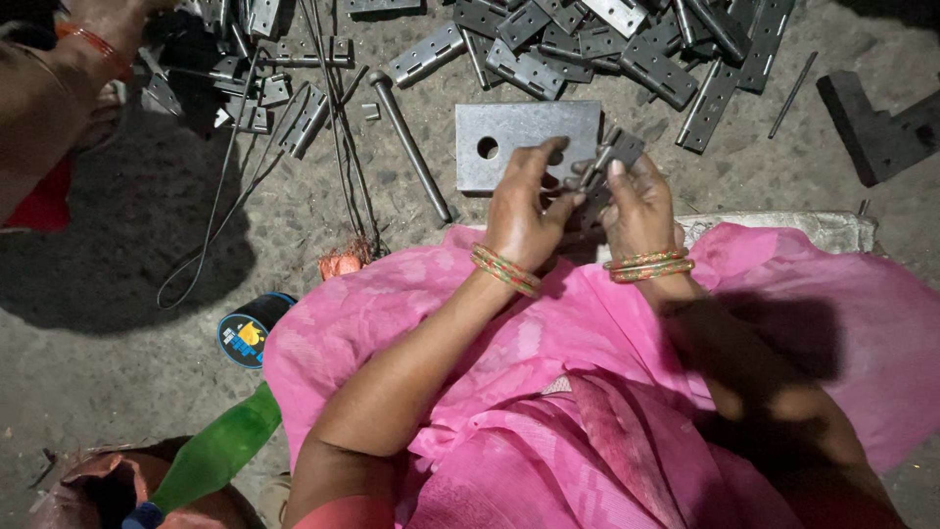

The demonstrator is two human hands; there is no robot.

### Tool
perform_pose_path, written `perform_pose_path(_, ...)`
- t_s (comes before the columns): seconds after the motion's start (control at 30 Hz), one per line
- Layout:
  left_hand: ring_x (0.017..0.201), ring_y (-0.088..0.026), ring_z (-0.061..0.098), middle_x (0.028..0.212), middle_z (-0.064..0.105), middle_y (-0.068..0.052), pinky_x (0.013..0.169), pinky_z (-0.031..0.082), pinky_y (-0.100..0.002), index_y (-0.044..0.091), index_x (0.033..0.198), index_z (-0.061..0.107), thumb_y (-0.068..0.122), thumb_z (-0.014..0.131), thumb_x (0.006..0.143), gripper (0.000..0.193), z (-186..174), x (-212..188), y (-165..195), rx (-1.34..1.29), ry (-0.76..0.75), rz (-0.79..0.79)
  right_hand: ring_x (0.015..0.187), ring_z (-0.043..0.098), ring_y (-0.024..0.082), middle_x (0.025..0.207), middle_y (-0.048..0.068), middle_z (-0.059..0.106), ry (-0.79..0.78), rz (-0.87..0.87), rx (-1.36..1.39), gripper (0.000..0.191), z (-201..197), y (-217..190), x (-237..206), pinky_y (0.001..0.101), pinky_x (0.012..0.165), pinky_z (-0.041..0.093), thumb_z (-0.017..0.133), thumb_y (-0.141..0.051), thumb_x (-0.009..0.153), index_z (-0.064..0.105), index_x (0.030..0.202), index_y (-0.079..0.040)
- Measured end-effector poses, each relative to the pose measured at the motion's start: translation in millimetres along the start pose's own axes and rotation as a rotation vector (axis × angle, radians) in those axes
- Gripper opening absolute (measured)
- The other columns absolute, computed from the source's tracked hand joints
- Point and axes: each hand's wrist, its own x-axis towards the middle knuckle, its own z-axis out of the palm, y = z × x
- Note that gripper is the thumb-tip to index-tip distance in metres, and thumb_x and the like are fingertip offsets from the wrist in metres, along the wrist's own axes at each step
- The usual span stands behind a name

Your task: The person sits on the floor and assembles metal hinge components by inserting pins into hinge leaves and using a metal rod to press them into place. The person repeatedly picks up hinge parts, aligns them, and secures the pins, then places the assembled hinges aside.

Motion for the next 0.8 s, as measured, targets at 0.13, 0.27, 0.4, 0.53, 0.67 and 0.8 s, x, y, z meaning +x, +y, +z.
perform_pose_path(0.13, 0.091, -0.027, 0.074, 0.109, 0.072, -0.015, 0.080, 0.060, -0.035, 0.003, 0.139, 0.051, 0.017, 0.086, 0.077, 0.072, 7.0, 0.4, -12.7, -0.243, -0.189, -0.302, 0.097, 0.072, 0.026, 0.112, 0.016, 0.070, 0.021, -0.095, -0.020, 0.022, 3.2, -8.2, -1.0, 0.0392, 0.082, 0.063, 0.061, -0.015, 0.110, 0.055, 0.126, -0.002)
perform_pose_path(0.27, 0.091, -0.021, 0.075, 0.104, 0.076, -0.016, 0.082, 0.058, -0.034, 0.001, 0.136, 0.056, 0.020, 0.084, 0.084, 0.062, 22.9, -9.3, -26.9, -0.233, -0.231, -0.193, 0.100, 0.072, 0.025, 0.115, 0.017, 0.070, 0.029, -0.119, -0.017, 0.022, 5.4, -10.1, -3.8, 0.0406, 0.086, 0.064, 0.063, -0.012, 0.109, 0.056, 0.125, 0.001)
perform_pose_path(0.4, 0.086, -0.017, 0.070, 0.101, 0.076, -0.017, 0.076, 0.057, -0.034, 0.000, 0.134, 0.061, 0.019, 0.074, 0.093, 0.047, 32.8, -12.6, -41.0, -0.455, -0.260, -0.328, 0.106, 0.072, 0.027, 0.116, 0.018, 0.070, 0.000, -0.141, 0.005, 0.024, 8.1, -10.2, -6.0, 0.0419, 0.095, 0.062, 0.063, -0.008, 0.107, 0.057, 0.128, 0.001)
perform_pose_path(0.53, 0.087, -0.013, 0.072, 0.099, 0.079, -0.010, 0.079, 0.058, -0.029, -0.002, 0.125, 0.068, 0.016, 0.075, 0.095, 0.035, 31.3, -8.6, -48.4, -0.321, -0.201, -0.177, 0.115, 0.071, 0.028, 0.125, 0.018, 0.070, -0.051, -0.195, 0.019, 0.028, 12.0, -12.8, -7.0, 0.0429, 0.101, 0.059, 0.063, -0.006, 0.107, 0.054, 0.133, 0.001)
perform_pose_path(0.67, 0.083, -0.009, 0.069, 0.093, 0.075, -0.004, 0.073, 0.057, -0.025, -0.003, 0.120, 0.068, 0.015, 0.070, 0.098, 0.028, 26.7, -6.7, -47.6, -0.503, -0.297, -0.213, 0.115, 0.070, 0.028, 0.124, 0.018, 0.069, -0.078, -0.186, -0.002, 0.039, 12.9, -19.4, -6.7, 0.0424, 0.103, 0.059, 0.063, -0.007, 0.107, 0.050, 0.143, -0.001)
perform_pose_path(0.8, 0.075, -0.007, 0.064, 0.088, 0.070, -0.002, 0.067, 0.056, -0.025, -0.003, 0.113, 0.068, 0.014, 0.067, 0.101, 0.021, 25.9, -5.2, -45.7, -0.750, -0.429, -0.390, 0.114, 0.070, 0.027, 0.122, 0.016, 0.069, -0.126, -0.097, 0.030, 0.039, 9.7, -28.6, -4.8, 0.0423, 0.099, 0.061, 0.064, -0.007, 0.109, 0.051, 0.146, 0.000)
